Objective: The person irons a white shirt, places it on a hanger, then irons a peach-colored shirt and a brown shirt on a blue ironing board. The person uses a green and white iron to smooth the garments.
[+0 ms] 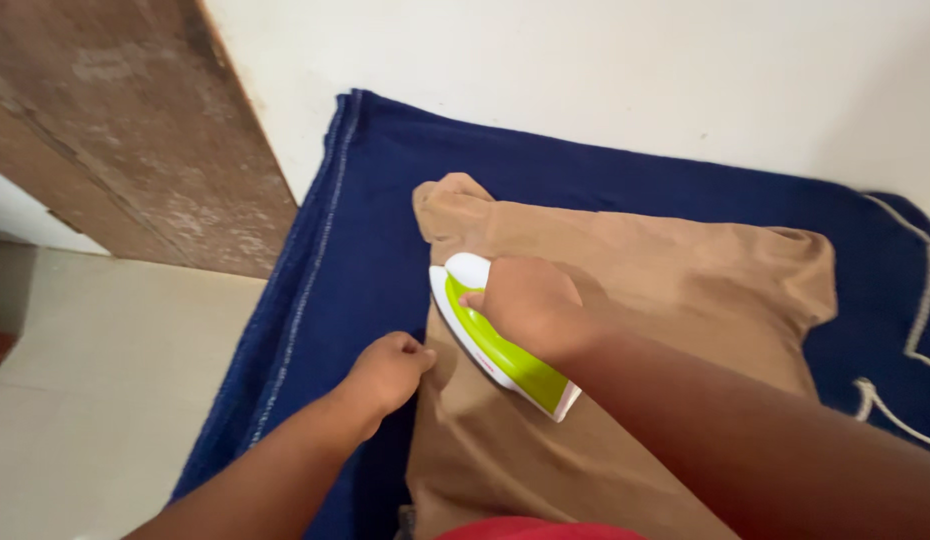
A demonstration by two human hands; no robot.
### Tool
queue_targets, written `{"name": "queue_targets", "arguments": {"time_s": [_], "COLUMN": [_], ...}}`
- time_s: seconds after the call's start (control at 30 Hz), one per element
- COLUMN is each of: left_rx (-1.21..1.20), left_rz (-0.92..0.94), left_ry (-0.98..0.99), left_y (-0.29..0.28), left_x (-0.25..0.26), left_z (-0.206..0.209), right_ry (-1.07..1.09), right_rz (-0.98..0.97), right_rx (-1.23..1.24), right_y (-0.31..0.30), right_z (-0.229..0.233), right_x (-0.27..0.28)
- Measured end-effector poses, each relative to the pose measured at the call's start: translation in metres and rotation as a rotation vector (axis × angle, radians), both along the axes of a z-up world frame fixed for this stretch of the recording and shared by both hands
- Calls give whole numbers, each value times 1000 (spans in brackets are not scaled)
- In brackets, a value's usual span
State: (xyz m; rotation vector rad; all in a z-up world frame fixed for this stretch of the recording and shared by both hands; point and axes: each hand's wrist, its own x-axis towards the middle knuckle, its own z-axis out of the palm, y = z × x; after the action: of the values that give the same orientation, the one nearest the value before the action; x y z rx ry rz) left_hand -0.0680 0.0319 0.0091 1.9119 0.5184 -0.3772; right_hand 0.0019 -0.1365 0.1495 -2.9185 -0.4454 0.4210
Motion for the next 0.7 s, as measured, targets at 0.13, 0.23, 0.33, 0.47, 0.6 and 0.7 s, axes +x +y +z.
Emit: {"name": "queue_targets", "arguments": {"time_s": [0.13, 0.23, 0.33, 0.47, 0.6, 0.7], "left_rx": [112, 39, -58, -45, 53, -2], "left_rz": [87, 78, 30, 59, 68, 98], "left_ry": [-59, 25, 140, 131, 117, 132], "left_y": [-16, -19, -8, -1, -5, -5], "left_x": [-19, -37, -50, -59, -57, -57], "left_z": [12, 20, 24, 21, 14, 11], "right_ry": [66, 167, 139, 89, 8, 70], "right_rz": [-25, -110, -114, -29, 24, 8], "right_rx": [10, -50, -211, -97, 76, 43], "right_y": [-32, -66, -78, -52, -8, 7], "right_z": [9, 9, 5, 0, 2, 9], "right_x": [-32, -66, -77, -62, -39, -30]}}
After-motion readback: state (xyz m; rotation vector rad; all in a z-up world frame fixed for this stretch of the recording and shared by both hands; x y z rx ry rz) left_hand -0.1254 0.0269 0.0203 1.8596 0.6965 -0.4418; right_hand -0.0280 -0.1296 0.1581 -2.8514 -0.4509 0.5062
